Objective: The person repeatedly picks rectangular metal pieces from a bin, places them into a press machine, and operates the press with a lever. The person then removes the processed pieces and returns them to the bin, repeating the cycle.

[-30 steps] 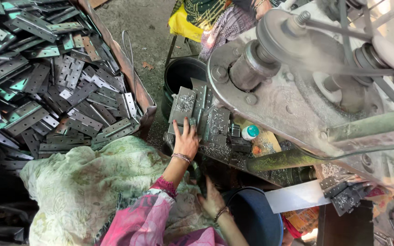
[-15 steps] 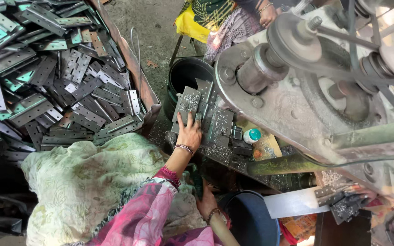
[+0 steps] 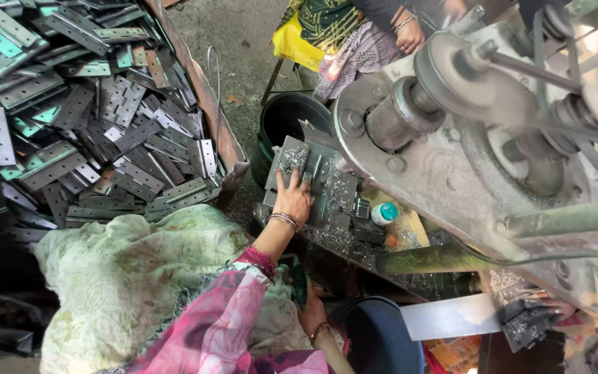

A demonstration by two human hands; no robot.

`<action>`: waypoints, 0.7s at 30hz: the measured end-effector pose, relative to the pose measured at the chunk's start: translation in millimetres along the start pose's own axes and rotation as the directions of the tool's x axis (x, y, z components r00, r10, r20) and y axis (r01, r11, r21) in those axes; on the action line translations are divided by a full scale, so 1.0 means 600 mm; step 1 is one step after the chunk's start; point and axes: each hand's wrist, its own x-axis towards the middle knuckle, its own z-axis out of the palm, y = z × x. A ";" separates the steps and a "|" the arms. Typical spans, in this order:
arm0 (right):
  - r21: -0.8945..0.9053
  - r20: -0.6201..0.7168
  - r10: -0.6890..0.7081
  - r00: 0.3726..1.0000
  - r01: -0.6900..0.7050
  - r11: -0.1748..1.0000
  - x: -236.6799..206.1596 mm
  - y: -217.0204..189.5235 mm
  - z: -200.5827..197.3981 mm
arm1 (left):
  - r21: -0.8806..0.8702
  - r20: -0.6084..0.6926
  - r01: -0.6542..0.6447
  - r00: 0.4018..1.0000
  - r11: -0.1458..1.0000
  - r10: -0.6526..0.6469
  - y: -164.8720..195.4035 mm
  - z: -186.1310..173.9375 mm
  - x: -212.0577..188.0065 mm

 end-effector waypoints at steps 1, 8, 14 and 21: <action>-0.010 -0.011 -0.038 0.999 0.038 0.999 0.000 -0.005 -0.008 | -0.020 -0.002 -0.012 1.000 1.000 0.012 0.002 0.006 -0.011; -0.114 0.081 0.004 0.997 0.005 0.993 0.006 -0.057 -0.106 | 0.013 -0.053 0.038 0.998 0.999 -0.037 -0.005 0.019 -0.008; -0.199 0.054 0.115 0.992 -0.102 0.975 0.011 -0.013 -0.026 | -0.002 -0.018 0.016 1.000 1.000 -0.016 -0.016 -0.002 0.033; -0.079 -0.003 -0.048 0.999 0.048 0.996 0.007 -0.005 -0.019 | -0.006 0.060 -0.018 0.998 1.000 0.018 -0.019 -0.029 0.013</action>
